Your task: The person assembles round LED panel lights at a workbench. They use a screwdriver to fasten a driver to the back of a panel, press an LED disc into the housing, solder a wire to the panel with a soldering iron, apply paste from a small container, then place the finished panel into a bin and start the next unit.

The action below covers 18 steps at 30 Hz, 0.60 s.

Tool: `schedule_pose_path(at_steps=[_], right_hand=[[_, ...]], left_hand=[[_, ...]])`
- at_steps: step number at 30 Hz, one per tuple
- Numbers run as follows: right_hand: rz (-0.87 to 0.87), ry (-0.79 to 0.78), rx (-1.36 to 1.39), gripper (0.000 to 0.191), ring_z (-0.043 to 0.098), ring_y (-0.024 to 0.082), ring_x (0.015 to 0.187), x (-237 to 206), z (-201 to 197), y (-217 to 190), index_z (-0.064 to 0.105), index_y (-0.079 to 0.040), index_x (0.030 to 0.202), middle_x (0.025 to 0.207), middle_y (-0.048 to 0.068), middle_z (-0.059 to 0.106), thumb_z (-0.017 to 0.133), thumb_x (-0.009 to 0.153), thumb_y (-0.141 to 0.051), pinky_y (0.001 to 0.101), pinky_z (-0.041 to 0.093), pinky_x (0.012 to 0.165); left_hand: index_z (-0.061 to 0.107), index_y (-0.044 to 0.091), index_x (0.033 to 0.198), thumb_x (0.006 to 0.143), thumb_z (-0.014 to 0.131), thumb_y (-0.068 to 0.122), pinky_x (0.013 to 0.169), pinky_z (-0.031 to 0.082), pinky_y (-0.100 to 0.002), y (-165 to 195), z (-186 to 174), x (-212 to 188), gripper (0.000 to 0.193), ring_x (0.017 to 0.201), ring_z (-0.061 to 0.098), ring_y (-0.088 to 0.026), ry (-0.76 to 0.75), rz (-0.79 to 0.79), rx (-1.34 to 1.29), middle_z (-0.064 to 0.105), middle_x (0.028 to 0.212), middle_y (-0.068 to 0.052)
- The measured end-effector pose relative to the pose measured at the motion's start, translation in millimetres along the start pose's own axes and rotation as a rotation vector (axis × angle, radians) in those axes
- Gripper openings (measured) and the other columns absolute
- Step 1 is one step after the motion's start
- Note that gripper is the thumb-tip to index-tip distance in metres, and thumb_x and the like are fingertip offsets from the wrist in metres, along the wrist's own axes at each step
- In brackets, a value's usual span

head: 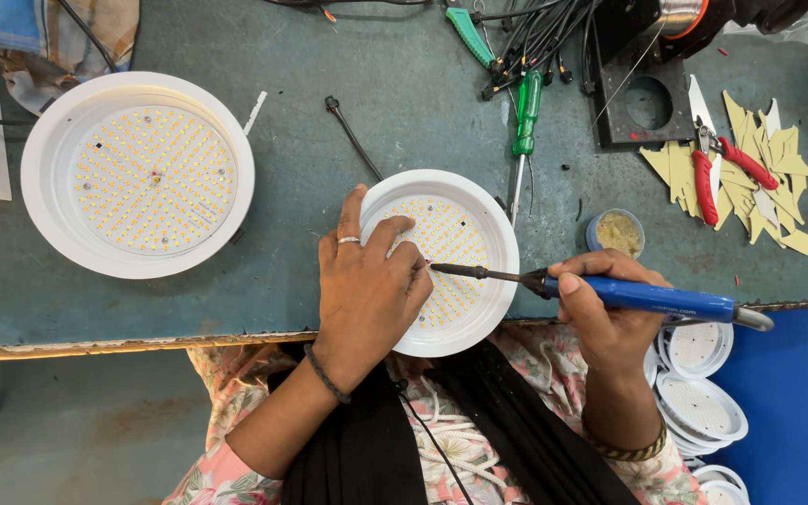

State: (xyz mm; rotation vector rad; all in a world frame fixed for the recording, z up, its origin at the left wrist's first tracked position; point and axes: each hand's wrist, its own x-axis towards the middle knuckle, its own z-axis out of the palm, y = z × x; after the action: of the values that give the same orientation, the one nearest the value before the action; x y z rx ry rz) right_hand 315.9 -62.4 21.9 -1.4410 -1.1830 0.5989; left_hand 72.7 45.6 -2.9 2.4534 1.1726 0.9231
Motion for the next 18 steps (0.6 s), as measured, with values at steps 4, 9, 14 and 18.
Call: schedule_pose_path(at_steps=[4, 9, 14, 18], right_hand=[[-0.005, -0.025, -0.022, 0.017, 0.055, 0.006, 0.053, 3, 1, -4, 0.071, 0.007, 0.096, 0.067, 0.004, 0.062, 0.07, 0.096, -0.01, 0.0192, 0.041, 0.052], [-0.022, -0.045, -0.096, 0.015, 0.056, 0.006, 0.053, 8, 3, -12, 0.071, 0.005, 0.092, 0.074, 0.006, 0.068, 0.071, 0.094, -0.01, 0.0193, 0.042, 0.051], [-0.103, -0.093, -0.267, 0.012, 0.058, 0.008, 0.057, 14, 4, -25, 0.072, 0.003, 0.089, 0.081, 0.008, 0.072, 0.071, 0.09, -0.009, 0.0228, 0.043, 0.06], [-0.157, -0.133, -0.295, 0.012, 0.065, 0.011, 0.065, 17, 8, -34, 0.071, 0.002, 0.088, 0.085, 0.009, 0.075, 0.071, 0.089, -0.01, 0.024, 0.049, 0.063]], left_hand=[[0.07, 0.01, 0.08, 0.079, 0.076, 0.018, 0.093, 0.041, -0.056, 0, -1, 0, 0.011, 0.14, 0.041, -0.047, -0.007, -0.006, -0.004, 0.066, 0.124, -0.007], [0.07, 0.01, 0.08, 0.078, 0.076, 0.018, 0.093, 0.041, -0.056, 1, 0, 0, 0.01, 0.14, 0.041, -0.047, 0.0, -0.006, -0.002, 0.066, 0.125, -0.007], [0.071, 0.01, 0.08, 0.078, 0.076, 0.018, 0.094, 0.041, -0.056, 1, -1, 1, 0.01, 0.14, 0.041, -0.047, -0.002, -0.005, 0.002, 0.066, 0.124, -0.007], [0.071, 0.01, 0.08, 0.078, 0.076, 0.019, 0.094, 0.041, -0.056, 1, -1, 1, 0.011, 0.14, 0.041, -0.046, -0.005, -0.003, 0.006, 0.066, 0.124, -0.007]])
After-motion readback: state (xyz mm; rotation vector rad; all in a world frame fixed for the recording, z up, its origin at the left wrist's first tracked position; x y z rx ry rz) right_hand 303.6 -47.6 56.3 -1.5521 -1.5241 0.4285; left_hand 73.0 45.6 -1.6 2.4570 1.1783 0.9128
